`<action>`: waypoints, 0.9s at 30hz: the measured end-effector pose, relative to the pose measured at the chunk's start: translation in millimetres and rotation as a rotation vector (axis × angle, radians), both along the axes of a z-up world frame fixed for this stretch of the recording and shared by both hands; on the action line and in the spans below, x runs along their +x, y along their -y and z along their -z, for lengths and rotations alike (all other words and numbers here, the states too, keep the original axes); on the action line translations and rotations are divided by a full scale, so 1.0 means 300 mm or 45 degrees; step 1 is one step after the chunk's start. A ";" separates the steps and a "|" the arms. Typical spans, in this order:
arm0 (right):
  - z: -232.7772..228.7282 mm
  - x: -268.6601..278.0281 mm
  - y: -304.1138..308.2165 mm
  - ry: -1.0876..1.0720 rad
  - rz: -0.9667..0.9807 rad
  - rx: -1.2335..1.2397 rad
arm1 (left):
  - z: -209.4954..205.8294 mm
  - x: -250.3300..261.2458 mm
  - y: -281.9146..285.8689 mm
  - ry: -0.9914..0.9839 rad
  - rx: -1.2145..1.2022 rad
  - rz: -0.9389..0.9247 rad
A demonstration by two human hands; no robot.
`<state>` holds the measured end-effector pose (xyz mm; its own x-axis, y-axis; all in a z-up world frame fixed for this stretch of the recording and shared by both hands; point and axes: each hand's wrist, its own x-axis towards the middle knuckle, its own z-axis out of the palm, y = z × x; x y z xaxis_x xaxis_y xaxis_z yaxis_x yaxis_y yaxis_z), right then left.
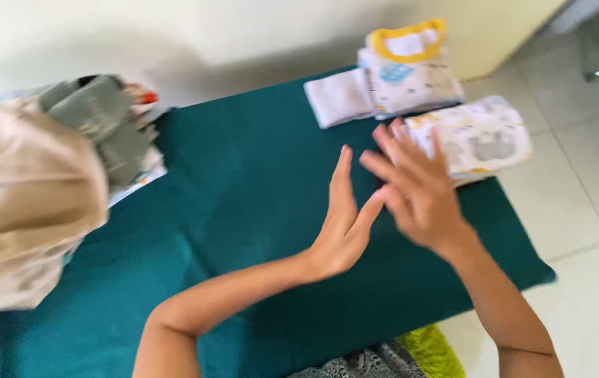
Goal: Buttoning and folding a small cardigan and other baby clothes on a flat surface
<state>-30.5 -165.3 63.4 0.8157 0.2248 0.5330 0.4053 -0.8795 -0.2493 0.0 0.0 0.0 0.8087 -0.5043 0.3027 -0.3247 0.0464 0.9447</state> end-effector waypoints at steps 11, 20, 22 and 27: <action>0.156 0.190 -0.629 -0.087 -0.778 -0.046 | 0.145 -0.036 -0.747 0.117 0.269 -0.630; 0.228 0.526 -1.047 -0.060 -0.701 0.101 | 0.140 0.179 -1.182 1.165 1.865 -1.384; 0.225 0.578 -1.101 0.045 -0.646 -0.017 | 0.138 0.202 -1.215 1.116 1.836 -1.358; 0.209 0.617 -1.163 0.392 -0.585 -0.069 | 0.009 0.139 -1.204 1.375 1.280 -1.061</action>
<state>154.7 183.6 0.7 0.4361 0.5542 0.7090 0.7970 -0.6036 -0.0184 41.7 361.2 -2.6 0.5882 -0.4014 0.7021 -0.4185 -0.8939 -0.1604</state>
